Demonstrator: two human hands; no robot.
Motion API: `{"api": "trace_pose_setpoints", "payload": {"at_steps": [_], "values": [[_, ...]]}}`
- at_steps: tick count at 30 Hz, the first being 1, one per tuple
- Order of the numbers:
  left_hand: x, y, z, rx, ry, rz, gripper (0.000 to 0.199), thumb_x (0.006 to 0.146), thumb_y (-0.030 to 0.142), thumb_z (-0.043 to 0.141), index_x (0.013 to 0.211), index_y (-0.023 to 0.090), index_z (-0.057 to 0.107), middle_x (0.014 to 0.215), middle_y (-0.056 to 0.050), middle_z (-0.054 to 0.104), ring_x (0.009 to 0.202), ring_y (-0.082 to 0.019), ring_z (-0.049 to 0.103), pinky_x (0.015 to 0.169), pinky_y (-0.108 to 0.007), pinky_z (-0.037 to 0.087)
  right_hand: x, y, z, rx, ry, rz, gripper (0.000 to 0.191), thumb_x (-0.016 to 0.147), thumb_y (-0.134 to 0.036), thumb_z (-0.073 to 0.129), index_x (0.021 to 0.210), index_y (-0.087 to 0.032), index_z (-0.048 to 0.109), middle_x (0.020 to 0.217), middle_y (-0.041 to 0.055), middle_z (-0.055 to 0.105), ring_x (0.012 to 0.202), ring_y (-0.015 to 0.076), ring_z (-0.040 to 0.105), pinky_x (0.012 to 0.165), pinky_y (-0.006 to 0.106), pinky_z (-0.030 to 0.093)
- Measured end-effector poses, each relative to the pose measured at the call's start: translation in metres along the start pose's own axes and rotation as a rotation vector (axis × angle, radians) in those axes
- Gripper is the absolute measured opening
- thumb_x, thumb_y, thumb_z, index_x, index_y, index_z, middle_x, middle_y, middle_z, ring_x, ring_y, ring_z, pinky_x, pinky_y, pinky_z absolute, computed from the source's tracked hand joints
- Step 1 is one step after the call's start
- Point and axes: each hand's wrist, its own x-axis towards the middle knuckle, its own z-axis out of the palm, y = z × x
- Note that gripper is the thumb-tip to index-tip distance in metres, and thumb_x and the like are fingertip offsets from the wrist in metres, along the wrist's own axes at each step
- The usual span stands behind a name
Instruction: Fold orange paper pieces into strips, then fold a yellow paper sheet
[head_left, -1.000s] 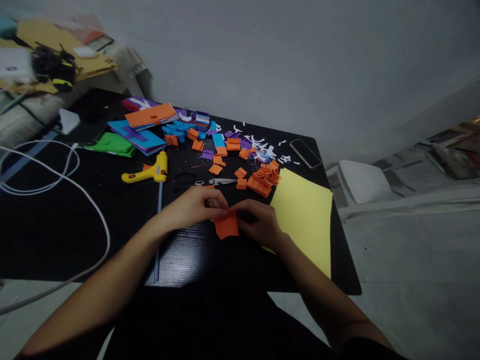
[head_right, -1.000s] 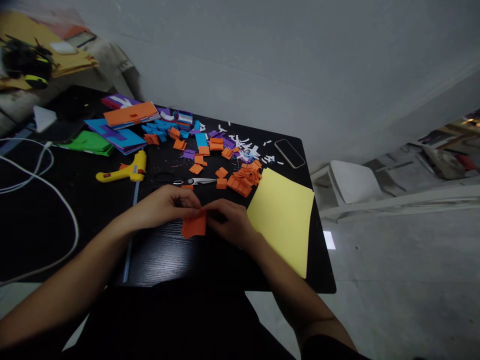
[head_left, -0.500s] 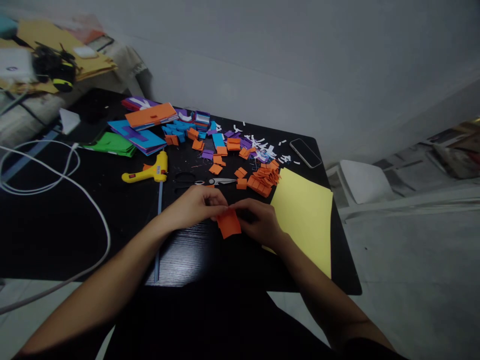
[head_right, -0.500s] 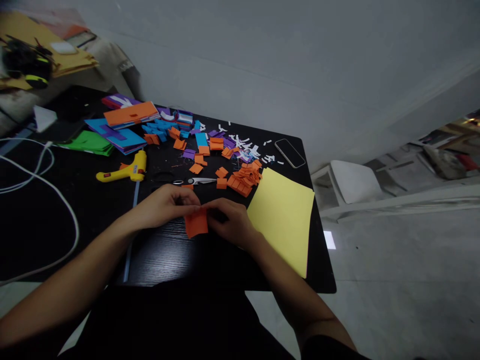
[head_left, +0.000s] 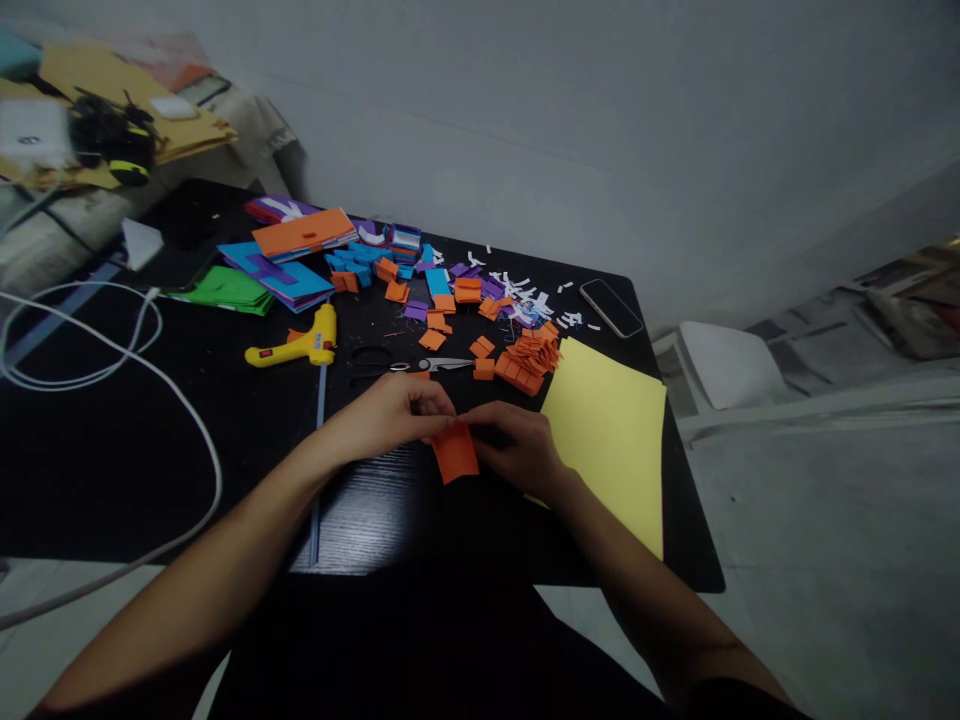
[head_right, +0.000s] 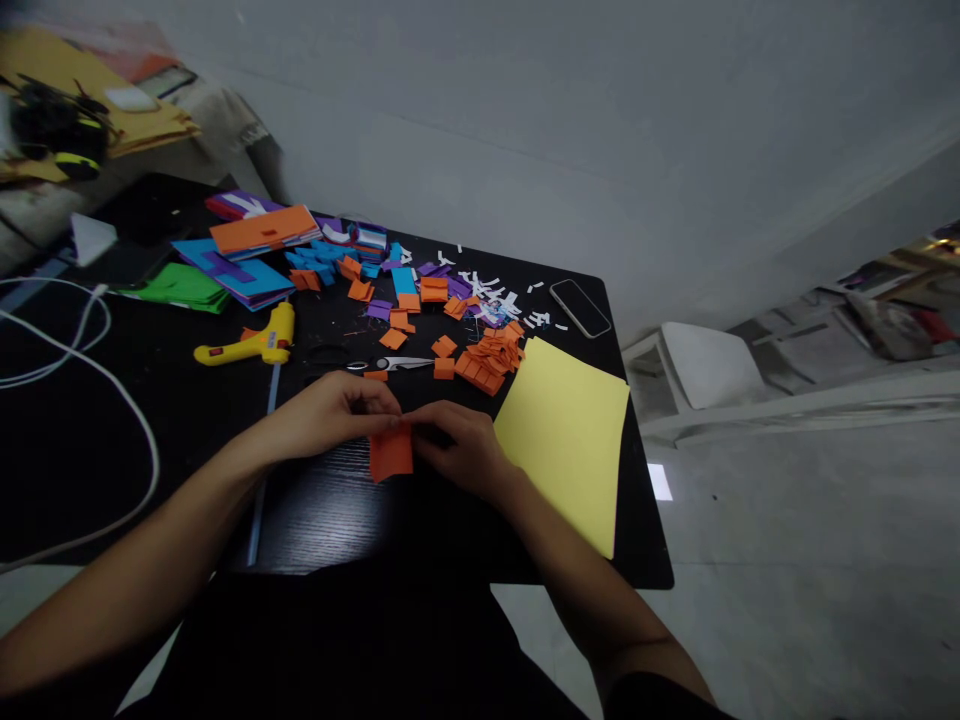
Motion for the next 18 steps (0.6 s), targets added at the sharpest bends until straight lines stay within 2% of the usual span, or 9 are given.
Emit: {"api": "trace_pose_setpoints", "payload": {"at_steps": [8, 18], "values": [[-0.0009, 0.0007, 0.0013, 0.041, 0.047, 0.039, 0.020, 0.088, 0.034, 0.068, 0.087, 0.015, 0.074, 0.070, -0.001, 0.071, 0.066, -0.014, 0.065, 0.060, -0.021, 0.046, 0.0011, -0.0007, 0.0011, 0.004, 0.036, -0.005, 0.024, 0.087, -0.013, 0.070, 0.108, -0.023, 0.073, 0.101, 0.0036, 0.079, 0.088, 0.0169, 0.076, 0.080, 0.028, 0.061], [0.0010, -0.0001, 0.0020, -0.032, 0.033, -0.008, 0.015, 0.085, 0.030, 0.070, 0.084, 0.015, 0.073, 0.069, -0.001, 0.072, 0.064, -0.014, 0.067, 0.059, -0.022, 0.047, -0.0021, -0.0012, 0.0033, -0.023, 0.060, 0.015, 0.028, 0.088, -0.019, 0.073, 0.116, -0.024, 0.071, 0.100, 0.0041, 0.079, 0.084, 0.0168, 0.076, 0.078, 0.028, 0.062]]}}
